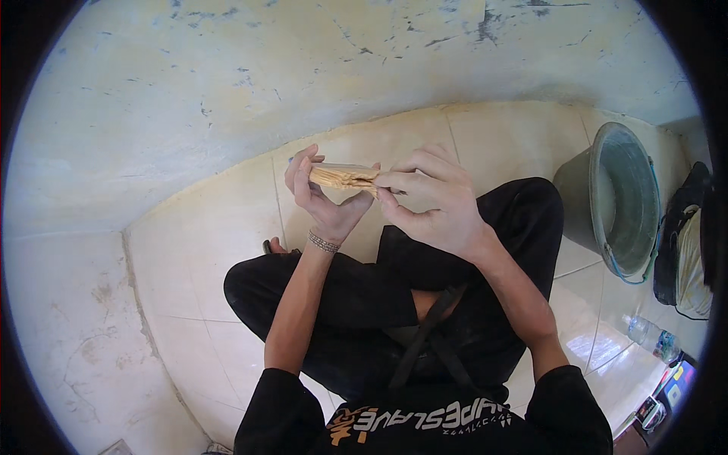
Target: The person dips a brush into a bucket and applies liquid to a wall. They also pick up and handle a stack of thin rectangular pieces by hand.
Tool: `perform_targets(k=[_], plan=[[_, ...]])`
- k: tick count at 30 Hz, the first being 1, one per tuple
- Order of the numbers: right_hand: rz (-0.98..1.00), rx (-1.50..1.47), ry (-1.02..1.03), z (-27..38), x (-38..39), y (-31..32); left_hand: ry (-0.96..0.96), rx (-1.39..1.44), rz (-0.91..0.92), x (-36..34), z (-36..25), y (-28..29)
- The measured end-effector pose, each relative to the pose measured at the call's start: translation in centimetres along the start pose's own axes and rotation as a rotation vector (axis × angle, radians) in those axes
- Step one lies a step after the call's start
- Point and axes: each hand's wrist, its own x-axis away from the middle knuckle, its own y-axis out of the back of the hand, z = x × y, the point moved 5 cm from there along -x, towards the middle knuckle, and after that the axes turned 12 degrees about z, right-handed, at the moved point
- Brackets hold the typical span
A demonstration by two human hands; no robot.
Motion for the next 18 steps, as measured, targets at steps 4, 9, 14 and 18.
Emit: perform_targets(k=[4,9,14,18], plan=[[-0.025,-0.018,-0.035,-0.17,0.13,-0.08,-0.028,0.011,-0.004,-0.08,-0.11,0.1],[-0.017,-0.023,-0.01,-0.11,-0.08,-0.03,-0.014,0.01,-0.003,-0.05,0.0,0.07],[-0.008,-0.006,-0.009,-0.08,0.04,0.14,-0.015,0.031,0.013,0.01,0.03,0.06],[0.001,0.014,0.041,0.16,-0.12,0.27,-0.015,0.007,0.019,0.05,-0.07,-0.04]])
